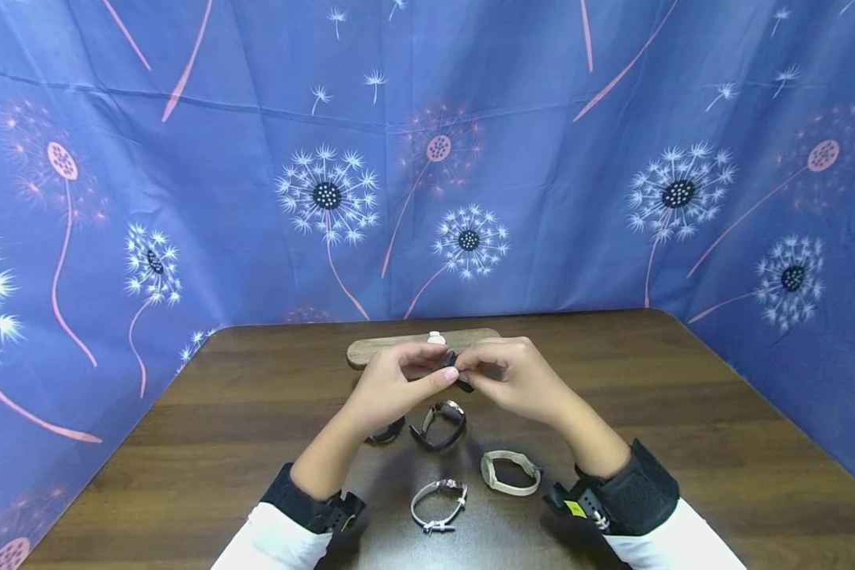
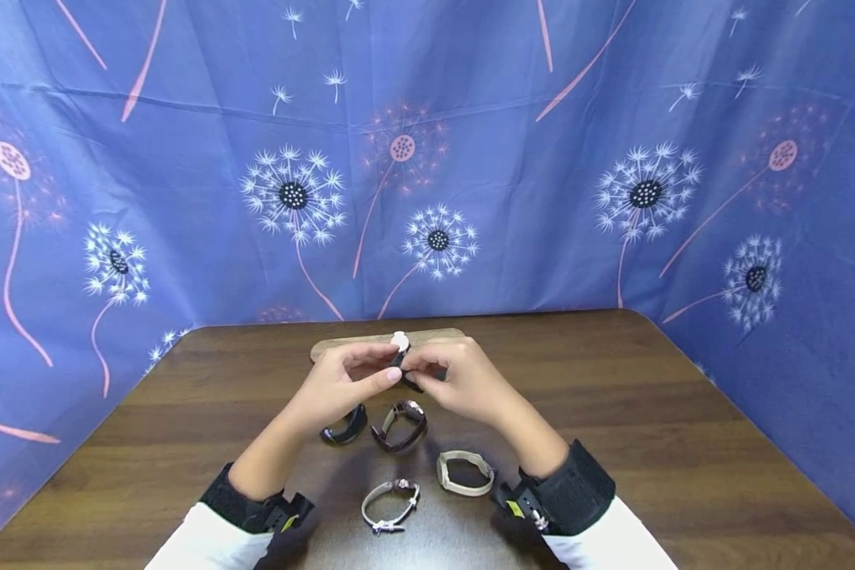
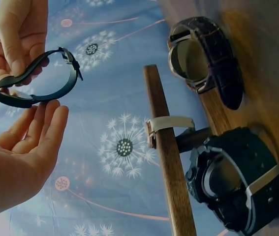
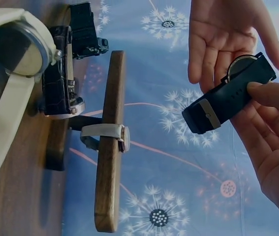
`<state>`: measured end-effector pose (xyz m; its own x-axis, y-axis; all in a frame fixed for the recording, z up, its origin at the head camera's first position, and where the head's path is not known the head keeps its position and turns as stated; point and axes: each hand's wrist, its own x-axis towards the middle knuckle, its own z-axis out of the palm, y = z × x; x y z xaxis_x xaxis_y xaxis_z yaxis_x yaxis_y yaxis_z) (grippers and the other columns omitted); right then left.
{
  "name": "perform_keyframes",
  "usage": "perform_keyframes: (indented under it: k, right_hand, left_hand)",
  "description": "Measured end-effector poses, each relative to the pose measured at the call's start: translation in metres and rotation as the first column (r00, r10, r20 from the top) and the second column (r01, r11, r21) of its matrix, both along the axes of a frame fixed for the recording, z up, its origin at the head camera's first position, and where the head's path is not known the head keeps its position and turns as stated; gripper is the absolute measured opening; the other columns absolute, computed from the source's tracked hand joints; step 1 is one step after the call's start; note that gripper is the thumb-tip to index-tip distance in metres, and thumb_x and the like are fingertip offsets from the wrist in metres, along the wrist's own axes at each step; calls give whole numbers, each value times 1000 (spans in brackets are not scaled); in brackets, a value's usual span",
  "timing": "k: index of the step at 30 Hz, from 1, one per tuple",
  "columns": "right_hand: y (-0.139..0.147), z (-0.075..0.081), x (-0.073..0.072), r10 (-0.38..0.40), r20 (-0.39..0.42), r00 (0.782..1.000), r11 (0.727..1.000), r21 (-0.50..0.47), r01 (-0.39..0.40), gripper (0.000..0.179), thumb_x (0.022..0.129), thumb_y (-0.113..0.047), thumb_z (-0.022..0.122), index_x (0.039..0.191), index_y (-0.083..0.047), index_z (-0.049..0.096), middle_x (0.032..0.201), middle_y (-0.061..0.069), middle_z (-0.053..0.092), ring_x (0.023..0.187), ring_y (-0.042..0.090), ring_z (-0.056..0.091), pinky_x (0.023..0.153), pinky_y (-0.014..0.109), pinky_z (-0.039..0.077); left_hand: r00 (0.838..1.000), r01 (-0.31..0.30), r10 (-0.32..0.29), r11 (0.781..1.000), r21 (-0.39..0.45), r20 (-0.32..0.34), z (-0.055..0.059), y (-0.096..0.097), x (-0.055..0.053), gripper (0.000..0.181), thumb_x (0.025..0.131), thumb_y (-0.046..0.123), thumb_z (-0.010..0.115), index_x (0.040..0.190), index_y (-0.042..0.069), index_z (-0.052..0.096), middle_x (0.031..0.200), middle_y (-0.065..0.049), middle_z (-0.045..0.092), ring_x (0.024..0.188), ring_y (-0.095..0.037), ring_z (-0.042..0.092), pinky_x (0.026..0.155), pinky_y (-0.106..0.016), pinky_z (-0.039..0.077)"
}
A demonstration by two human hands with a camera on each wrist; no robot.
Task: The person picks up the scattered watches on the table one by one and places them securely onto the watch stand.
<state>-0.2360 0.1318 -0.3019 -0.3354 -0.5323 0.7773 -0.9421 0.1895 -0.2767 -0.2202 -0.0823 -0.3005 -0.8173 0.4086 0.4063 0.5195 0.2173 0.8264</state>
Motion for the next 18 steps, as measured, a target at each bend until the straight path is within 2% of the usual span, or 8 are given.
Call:
perform_keyframes:
  k: [4,7,11,14,18]
  right_hand:
    - [-1,3,3,2,-36,999,1000,2,-2,26,72,17,73,89,-4,72,84,4,71,76,16,64,69,25,54]
    - [-1,3,4,2,-56,998,1000,-5,-3,28,71,19,72,87,-4,72,84,5,71,75,17,65,69,25,54]
    - [-1,3,6,6,-68,998,1000,-13,-7,29,70,20,71,86,-4,71,83,5,70,74,16,64,68,25,53]
    - [-2,3,6,10,-73,997,1000,-16,-11,29,70,20,70,86,-5,71,83,4,70,74,16,63,68,23,53]
    - [-2,2,5,14,-69,998,1000,-19,-16,29,70,20,71,86,-5,71,83,4,70,73,15,63,67,21,52]
  left_hand:
    - [1000,1,-1,1000,7,17,0,2,0,40,90,22,71,121,-3,66,112,-14,69,94,-23,69,82,-30,56]
    - [999,15,-15,1000,-11,34,-1,3,1,43,90,24,70,123,-3,64,116,-15,68,97,-24,68,82,-30,56]
    - [995,36,-34,999,-15,89,-2,5,1,48,90,25,70,125,-7,60,125,-19,62,105,-28,66,85,-29,55]
    - [992,49,-50,999,12,119,-3,5,1,45,90,21,70,123,-8,61,120,-19,65,101,-27,67,81,-29,56]
    - [995,38,-41,999,34,92,-5,5,1,40,88,19,73,119,-4,65,107,-15,70,88,-19,70,74,-30,58]
